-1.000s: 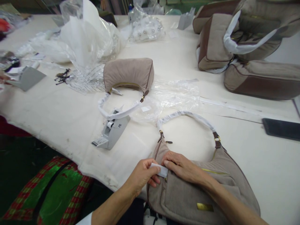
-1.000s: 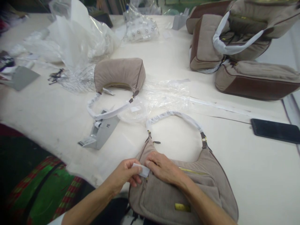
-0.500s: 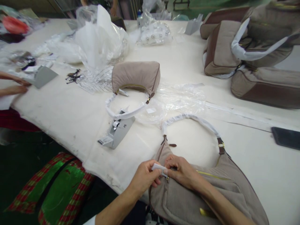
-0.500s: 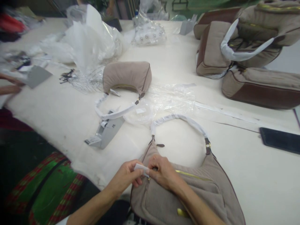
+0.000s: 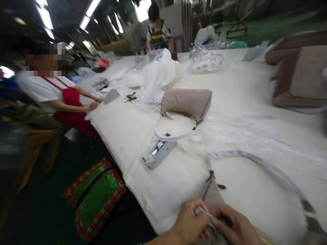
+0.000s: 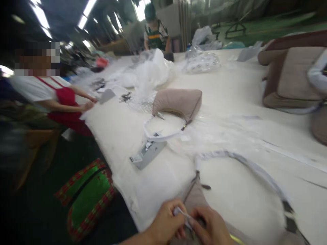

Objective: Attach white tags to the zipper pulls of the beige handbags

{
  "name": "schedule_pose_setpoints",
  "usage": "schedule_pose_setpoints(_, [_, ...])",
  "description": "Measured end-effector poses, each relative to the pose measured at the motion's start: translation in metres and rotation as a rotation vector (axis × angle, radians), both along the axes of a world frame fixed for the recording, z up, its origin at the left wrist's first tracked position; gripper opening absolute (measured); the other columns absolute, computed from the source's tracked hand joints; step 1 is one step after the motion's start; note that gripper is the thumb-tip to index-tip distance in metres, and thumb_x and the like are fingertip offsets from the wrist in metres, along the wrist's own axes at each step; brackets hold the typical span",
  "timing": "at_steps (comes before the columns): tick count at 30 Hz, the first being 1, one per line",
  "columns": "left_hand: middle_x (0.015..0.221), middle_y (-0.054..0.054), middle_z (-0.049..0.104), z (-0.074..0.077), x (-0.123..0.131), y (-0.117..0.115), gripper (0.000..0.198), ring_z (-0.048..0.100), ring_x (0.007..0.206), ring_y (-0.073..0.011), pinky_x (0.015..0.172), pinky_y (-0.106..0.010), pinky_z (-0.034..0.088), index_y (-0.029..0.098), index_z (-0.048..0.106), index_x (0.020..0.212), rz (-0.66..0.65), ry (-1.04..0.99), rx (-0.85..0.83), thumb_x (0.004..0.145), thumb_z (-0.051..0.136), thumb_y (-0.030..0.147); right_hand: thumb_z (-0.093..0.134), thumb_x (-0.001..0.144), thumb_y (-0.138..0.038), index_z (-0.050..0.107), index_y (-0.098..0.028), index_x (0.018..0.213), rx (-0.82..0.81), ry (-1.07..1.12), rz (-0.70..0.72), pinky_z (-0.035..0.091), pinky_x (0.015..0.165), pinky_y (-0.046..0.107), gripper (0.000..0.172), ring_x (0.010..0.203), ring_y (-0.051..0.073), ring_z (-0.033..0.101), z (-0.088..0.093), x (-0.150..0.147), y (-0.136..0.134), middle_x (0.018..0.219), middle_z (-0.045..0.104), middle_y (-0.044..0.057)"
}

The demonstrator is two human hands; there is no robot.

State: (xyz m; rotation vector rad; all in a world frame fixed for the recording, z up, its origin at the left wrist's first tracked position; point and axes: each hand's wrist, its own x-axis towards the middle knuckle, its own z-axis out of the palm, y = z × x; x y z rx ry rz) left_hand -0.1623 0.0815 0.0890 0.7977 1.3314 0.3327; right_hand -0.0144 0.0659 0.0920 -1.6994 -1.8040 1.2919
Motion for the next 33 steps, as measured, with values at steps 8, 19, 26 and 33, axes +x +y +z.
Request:
schedule_pose_setpoints(8, [0.058, 0.000, 0.061, 0.008, -0.017, 0.008, 0.022, 0.058, 0.045, -0.0112, 0.039, -0.018, 0.044, 0.015, 0.050, 0.076, 0.018, -0.288, -0.207, 0.060, 0.061, 0.026, 0.051, 0.080, -0.015, 0.059, -0.022, 0.072, 0.281, -0.214, 0.028, 0.025, 0.094, 0.047, 0.013, 0.076, 0.018, 0.053, 0.010, -0.010, -0.016, 0.070, 0.060, -0.001])
schedule_pose_setpoints(19, [0.051, 0.000, 0.060, 0.007, -0.019, 0.006, 0.019, 0.058, 0.045, -0.0120, 0.043, -0.020, 0.046, 0.013, 0.051, 0.076, 0.043, -0.314, -0.224, 0.060, 0.058, 0.022, 0.040, 0.090, -0.020, 0.057, -0.021, 0.077, 0.625, -0.253, 0.208, 0.023, 0.098, 0.042, 0.021, 0.078, 0.015, 0.048, 0.008, -0.004, -0.017, 0.070, 0.059, -0.001])
schedule_pose_setpoints(26, [0.049, 0.001, 0.058, 0.006, -0.012, 0.000, 0.017, 0.051, 0.038, -0.0089, 0.036, -0.017, 0.040, 0.014, 0.051, 0.073, 0.079, -0.286, -0.205, 0.059, 0.057, 0.022, 0.046, 0.088, -0.023, 0.057, -0.021, 0.084, 0.617, -0.286, 0.469, 0.022, 0.103, 0.042, 0.012, 0.082, 0.014, 0.049, 0.013, 0.008, -0.010, 0.073, 0.059, -0.003])
schedule_pose_setpoints(33, [0.044, 0.003, 0.054, 0.005, -0.010, -0.001, 0.017, 0.048, 0.037, -0.0080, 0.037, -0.017, 0.040, 0.014, 0.051, 0.073, 0.140, -0.253, -0.236, 0.058, 0.057, 0.022, 0.038, 0.090, -0.020, 0.057, -0.020, 0.078, 0.576, -0.371, 0.376, 0.022, 0.103, 0.046, 0.022, 0.077, 0.014, 0.051, 0.018, -0.001, -0.021, 0.070, 0.059, -0.002])
